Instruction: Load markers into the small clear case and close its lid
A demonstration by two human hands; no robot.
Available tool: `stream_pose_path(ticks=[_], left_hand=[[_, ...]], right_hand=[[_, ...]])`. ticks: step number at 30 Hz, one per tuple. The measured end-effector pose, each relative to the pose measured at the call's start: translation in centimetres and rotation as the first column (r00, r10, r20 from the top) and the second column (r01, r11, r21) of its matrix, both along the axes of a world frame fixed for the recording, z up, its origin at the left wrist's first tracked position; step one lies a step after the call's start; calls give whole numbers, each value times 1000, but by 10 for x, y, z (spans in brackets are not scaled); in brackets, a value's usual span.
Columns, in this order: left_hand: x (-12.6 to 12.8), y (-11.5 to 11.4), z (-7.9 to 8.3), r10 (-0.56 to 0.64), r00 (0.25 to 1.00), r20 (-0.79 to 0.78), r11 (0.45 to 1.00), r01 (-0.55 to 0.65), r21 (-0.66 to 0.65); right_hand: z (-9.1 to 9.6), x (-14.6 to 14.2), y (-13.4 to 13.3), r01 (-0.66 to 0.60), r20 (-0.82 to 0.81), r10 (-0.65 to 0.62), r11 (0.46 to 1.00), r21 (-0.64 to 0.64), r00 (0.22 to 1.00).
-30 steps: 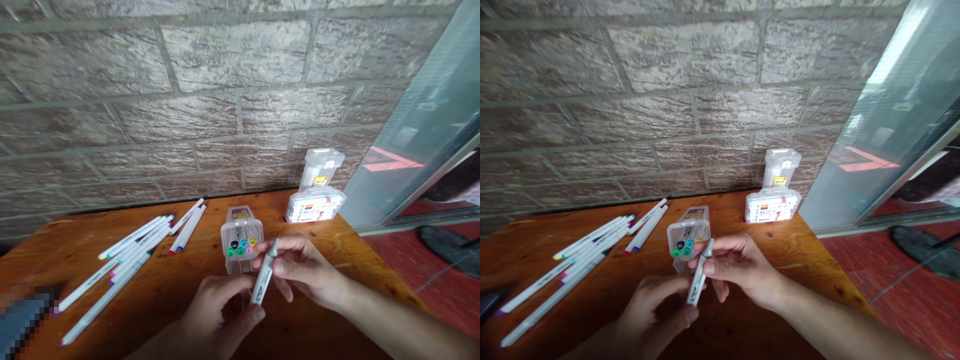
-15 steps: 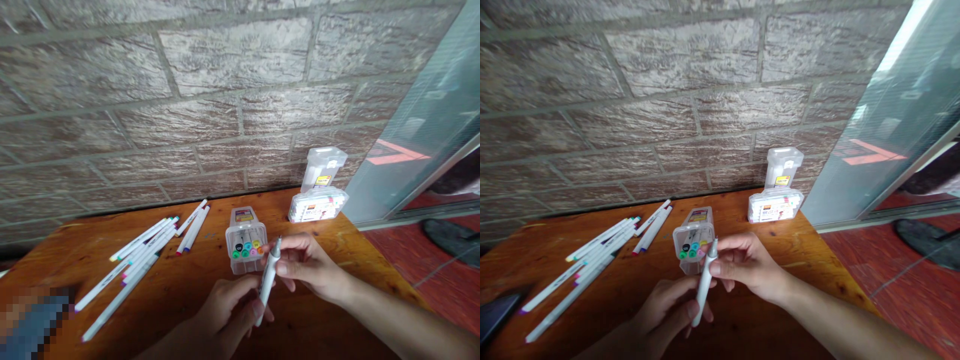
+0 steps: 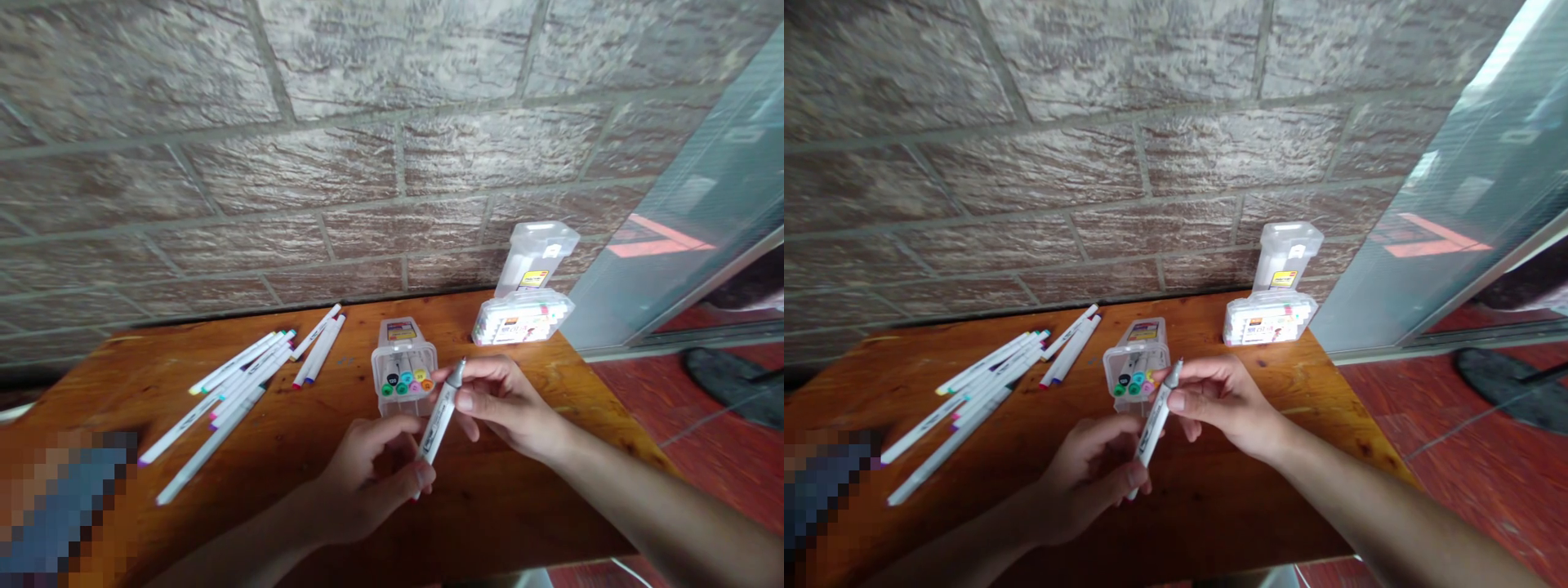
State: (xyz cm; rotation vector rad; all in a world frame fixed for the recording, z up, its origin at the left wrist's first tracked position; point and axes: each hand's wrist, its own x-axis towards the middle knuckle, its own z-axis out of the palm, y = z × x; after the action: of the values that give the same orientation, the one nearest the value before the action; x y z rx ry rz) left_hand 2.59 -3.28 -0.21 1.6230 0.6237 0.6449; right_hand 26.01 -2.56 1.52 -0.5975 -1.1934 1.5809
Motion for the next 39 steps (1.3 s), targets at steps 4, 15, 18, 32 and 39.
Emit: stream_pose_path(ticks=[4,15,18,32,39], left_hand=[[0,2,2,19,1000,-13,993,-17,113],[0,4,0,223,971,92,937,-239,253],[1,3,-1,238,956,173,944,-270,190],[3,1,-1,293,902,316,929,-346,127],[2,6,-3,345,839,420,921,-388,19]], right_hand=[[1,0,-1,24,-6,-24,1000,3,1000],[10,12,1,219,16,-223,967,128,975],[12,20,3,224,87,-254,939,262,963],[68,28,-42,24,513,-496,735,677,701],[63,39,-74,155,432,-798,532,832,420]])
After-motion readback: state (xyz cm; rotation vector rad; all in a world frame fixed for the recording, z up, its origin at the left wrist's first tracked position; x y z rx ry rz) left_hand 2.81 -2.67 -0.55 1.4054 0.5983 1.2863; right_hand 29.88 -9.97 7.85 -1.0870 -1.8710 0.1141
